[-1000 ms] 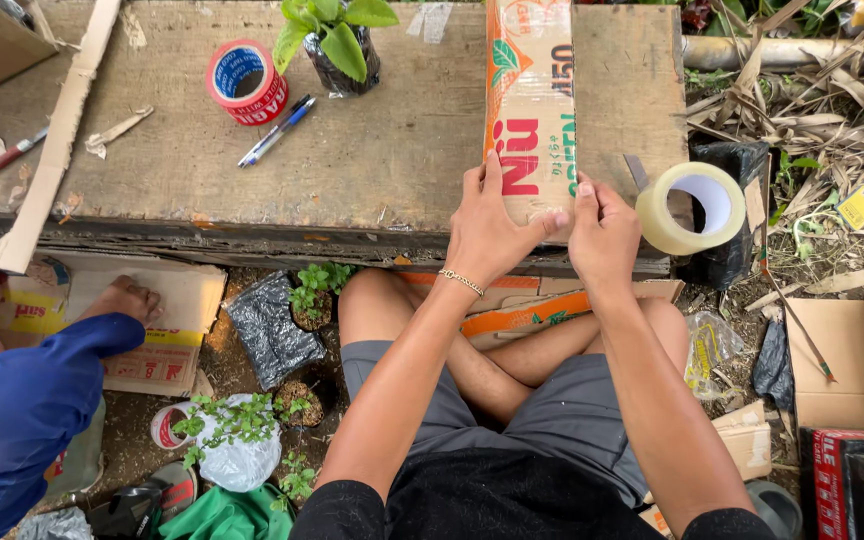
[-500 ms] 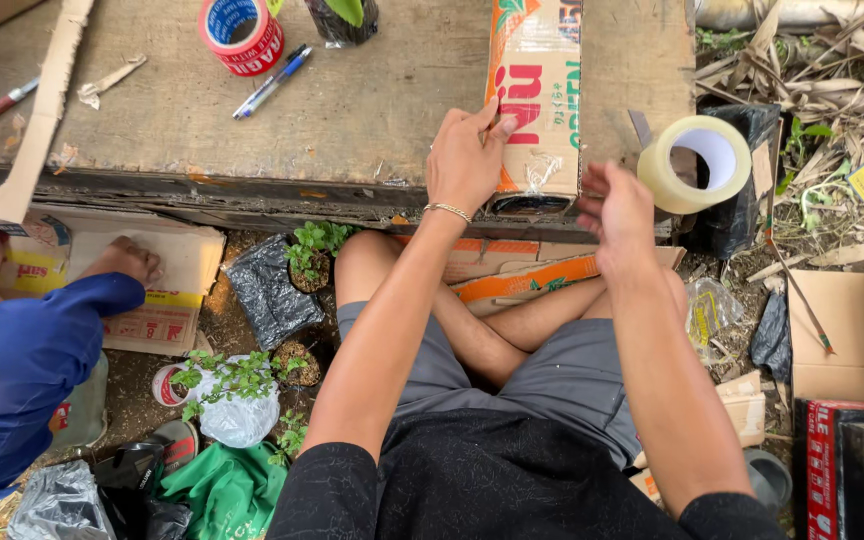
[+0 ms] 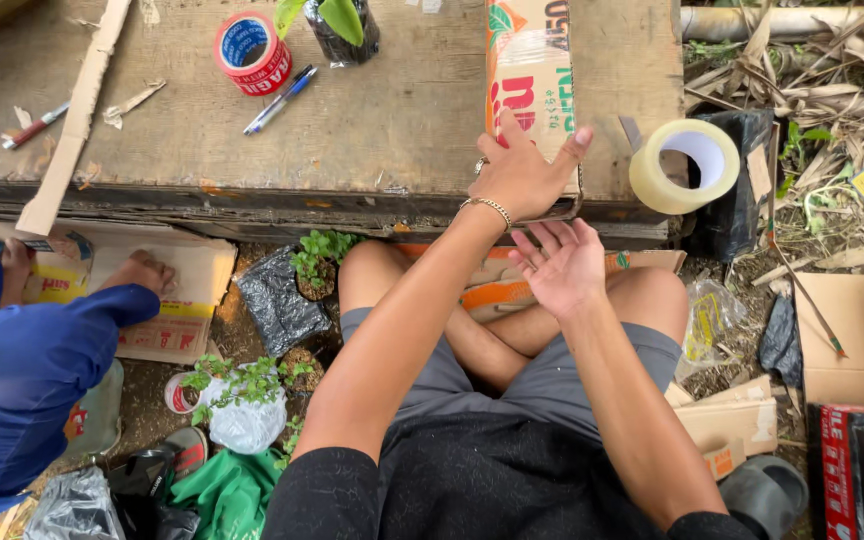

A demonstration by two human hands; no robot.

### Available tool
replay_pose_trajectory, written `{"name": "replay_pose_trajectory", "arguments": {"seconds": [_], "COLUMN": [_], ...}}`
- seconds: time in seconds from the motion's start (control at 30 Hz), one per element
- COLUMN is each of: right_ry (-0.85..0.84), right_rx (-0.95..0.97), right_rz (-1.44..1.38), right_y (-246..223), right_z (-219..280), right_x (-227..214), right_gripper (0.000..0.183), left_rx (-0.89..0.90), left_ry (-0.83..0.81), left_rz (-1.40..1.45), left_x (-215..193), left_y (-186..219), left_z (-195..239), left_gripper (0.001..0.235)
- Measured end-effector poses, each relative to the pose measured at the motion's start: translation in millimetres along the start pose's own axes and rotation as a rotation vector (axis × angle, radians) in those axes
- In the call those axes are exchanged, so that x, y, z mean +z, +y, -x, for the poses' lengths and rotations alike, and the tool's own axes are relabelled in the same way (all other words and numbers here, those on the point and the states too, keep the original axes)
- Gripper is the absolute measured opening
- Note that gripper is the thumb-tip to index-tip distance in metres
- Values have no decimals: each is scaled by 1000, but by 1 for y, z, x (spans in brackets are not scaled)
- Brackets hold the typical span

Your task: The person assembles a small cardboard box by folding its flaps and securing them with clear tape. They then place a small potted plant inside the box and cut a piece of cardboard to create a lid, which they place on top.

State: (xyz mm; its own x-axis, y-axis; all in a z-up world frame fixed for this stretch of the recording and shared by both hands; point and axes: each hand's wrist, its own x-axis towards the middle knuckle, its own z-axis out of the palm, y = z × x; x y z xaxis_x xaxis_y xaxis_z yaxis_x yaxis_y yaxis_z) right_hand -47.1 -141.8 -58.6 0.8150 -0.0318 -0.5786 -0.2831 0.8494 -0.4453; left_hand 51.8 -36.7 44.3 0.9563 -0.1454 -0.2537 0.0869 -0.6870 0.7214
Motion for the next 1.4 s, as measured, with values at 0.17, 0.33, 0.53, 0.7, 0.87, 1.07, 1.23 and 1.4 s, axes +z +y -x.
{"name": "replay_pose_trajectory", "arguments": {"seconds": [0.17,0.33,0.53,0.7,0.87,1.07,1.23,1.4], "right_ry": [17,-127,-209,-77,48,250,-231,-186], "right_rx": [-175,-240,-205,-355,-838,-993,-698,-564], "right_rz": [-18,204,369,482,954,1536,1074,855], "right_y": [-17,-36,-52,-60,-58,-65,-87,-68], "right_z": [16,21,28,9,-23,-45,-53,-67], "right_x": [-16,-7,17,48,77,99,71,23], "right_gripper": [48,58,71,71,75,78,48,59], "left_rx": [-77,-31,-8,82,250,359,293,212], "left_ry": [70,-94,-167,-129,350,4,39,190], "left_rz": [258,864,1184,878,634,818,706,368], "left_x": [26,34,45,17,-9,-12,-18,-16], "left_y": [-22,-53,-68,-70,-68,-83,-91,-72], "left_z": [-4,-2,-5,-24,-35,-34,-30,-20], "left_gripper": [131,104,80,82,81,73,68,68]}}
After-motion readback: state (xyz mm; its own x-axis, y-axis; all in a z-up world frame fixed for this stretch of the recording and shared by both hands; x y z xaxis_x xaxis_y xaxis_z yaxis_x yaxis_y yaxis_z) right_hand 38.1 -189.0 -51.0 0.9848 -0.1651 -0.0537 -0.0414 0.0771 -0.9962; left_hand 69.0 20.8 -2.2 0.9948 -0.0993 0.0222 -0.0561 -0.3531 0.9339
